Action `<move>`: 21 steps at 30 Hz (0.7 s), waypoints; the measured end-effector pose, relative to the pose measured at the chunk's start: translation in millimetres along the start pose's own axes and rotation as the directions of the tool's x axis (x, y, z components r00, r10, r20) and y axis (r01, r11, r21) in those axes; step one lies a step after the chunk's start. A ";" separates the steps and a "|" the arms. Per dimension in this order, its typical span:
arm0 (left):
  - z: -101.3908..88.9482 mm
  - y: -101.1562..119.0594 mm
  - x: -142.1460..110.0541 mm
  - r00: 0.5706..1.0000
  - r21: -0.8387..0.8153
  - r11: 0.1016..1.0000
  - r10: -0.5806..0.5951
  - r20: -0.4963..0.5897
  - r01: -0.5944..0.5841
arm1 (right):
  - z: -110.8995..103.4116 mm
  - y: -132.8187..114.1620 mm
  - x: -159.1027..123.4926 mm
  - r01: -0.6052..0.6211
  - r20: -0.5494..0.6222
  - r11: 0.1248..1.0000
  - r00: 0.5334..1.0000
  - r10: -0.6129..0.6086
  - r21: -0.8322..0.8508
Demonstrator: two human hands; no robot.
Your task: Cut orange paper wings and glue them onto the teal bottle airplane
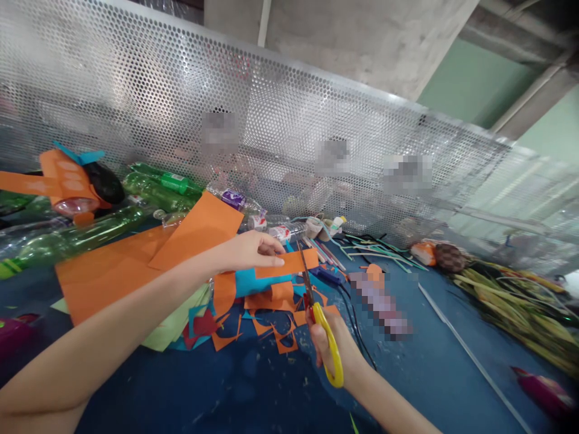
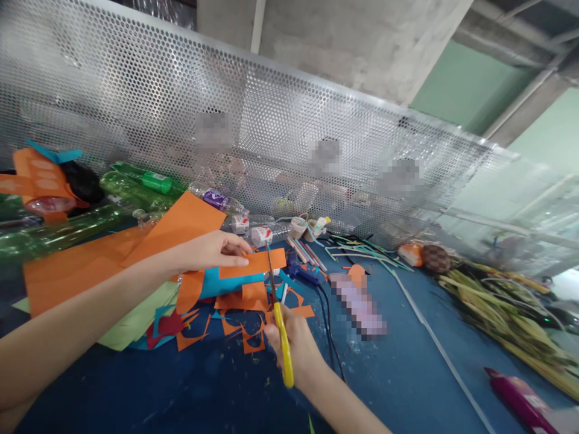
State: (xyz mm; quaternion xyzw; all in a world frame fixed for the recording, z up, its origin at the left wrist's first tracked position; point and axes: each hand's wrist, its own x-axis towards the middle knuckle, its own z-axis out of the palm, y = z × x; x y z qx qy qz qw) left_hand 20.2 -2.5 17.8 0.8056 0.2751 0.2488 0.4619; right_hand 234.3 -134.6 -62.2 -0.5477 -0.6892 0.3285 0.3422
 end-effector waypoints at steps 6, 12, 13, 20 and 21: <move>-0.3 -3.3 0.7 1.000 0.033 0.999 0.003 -0.007 -0.003 | -1.1 2.0 -0.5 -0.010 0.002 1.000 1.000 0.010 -0.023; -1.8 -3.8 1.6 1.000 0.050 0.999 -0.014 -0.006 0.015 | -1.3 4.2 -0.7 -0.013 0.006 0.999 1.000 0.013 -0.039; -2.5 -4.5 1.9 1.000 0.052 0.998 -0.016 -0.004 0.017 | -1.6 3.5 -0.5 -0.012 0.001 0.999 1.000 0.012 -0.048; -16.4 -6.5 1.7 0.994 0.189 0.981 -0.014 -0.110 0.035 | -16.0 -8.8 6.6 0.022 0.024 0.959 1.000 -0.016 -0.282; -19.6 -6.2 1.8 0.989 0.197 0.979 -0.028 -0.147 0.057 | -19.1 -10.3 8.0 0.039 0.058 0.935 0.998 -0.019 -0.354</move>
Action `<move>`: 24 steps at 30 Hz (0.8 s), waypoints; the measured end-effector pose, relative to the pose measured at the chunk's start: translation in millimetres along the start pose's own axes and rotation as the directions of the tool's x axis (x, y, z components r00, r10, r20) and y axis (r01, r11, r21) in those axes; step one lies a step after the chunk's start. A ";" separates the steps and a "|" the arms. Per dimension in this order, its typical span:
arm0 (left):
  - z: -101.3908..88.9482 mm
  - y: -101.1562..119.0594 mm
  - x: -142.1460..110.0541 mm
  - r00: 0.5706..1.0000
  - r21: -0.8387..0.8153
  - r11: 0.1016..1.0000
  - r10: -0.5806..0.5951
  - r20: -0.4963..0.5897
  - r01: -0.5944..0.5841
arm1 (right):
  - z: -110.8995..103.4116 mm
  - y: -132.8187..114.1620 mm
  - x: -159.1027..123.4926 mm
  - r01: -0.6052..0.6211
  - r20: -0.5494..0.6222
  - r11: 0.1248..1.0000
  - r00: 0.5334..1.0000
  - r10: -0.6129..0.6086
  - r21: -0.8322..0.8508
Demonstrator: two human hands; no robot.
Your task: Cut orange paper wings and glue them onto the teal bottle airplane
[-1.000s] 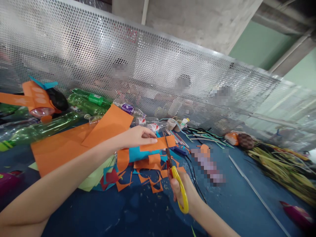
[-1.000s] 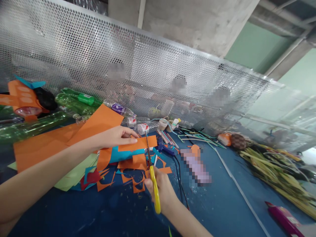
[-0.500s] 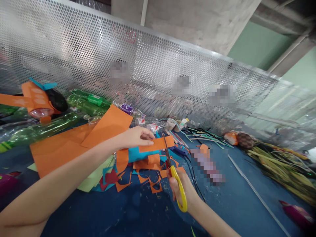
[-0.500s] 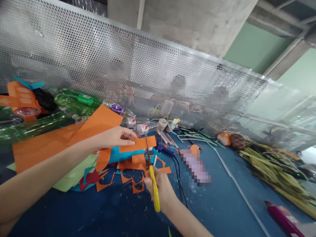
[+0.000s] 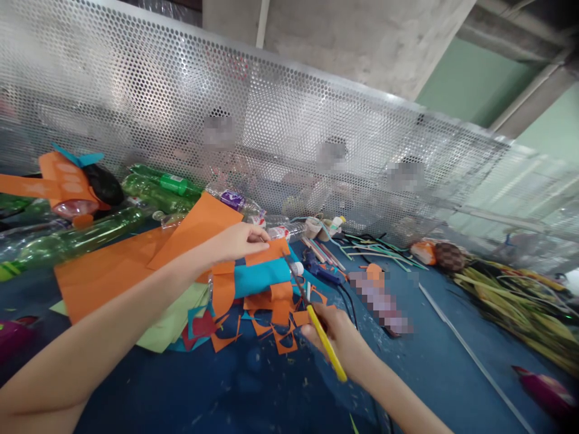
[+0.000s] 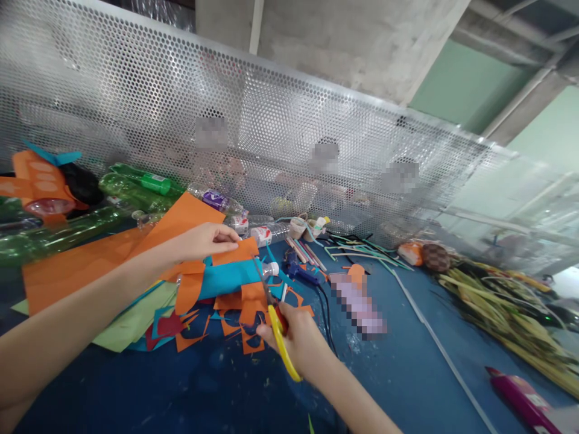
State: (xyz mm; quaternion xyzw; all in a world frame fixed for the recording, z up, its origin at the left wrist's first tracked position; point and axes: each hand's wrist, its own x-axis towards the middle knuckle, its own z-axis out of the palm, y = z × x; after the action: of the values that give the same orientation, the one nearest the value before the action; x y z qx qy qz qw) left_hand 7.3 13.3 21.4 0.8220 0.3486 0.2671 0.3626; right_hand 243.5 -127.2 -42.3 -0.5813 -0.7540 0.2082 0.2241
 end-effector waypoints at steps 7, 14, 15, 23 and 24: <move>-16.5 -3.9 2.6 0.979 -0.133 0.988 -0.101 -0.179 0.077 | -9.7 -9.5 -3.2 0.108 0.245 0.953 0.969 -0.036 -0.283; -15.7 -2.9 1.6 0.989 -0.085 0.992 -0.099 -0.107 0.090 | -7.2 -24.0 -9.7 0.302 0.277 0.936 0.929 -0.245 -0.182; -14.9 -2.0 1.2 0.993 -0.069 0.994 -0.088 -0.085 0.082 | -7.1 -23.0 -8.4 0.313 0.244 0.936 0.932 -0.269 -0.162; 0.9 25.5 -17.0 0.979 -0.023 0.996 0.091 0.183 -0.089 | -7.7 -9.6 2.1 0.073 -0.145 0.968 0.989 -0.039 0.238; 4.9 30.2 -20.6 0.971 -0.005 0.995 0.101 0.217 -0.102 | -6.7 -8.7 2.7 0.065 -0.133 0.946 0.991 -0.023 0.319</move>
State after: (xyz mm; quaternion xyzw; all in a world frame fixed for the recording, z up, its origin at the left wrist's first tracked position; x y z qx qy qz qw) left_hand 9.5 -19.4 38.3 0.8640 0.2652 0.1929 0.3820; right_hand 240.0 -126.3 -31.6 -0.5319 -0.7069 0.2858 0.3685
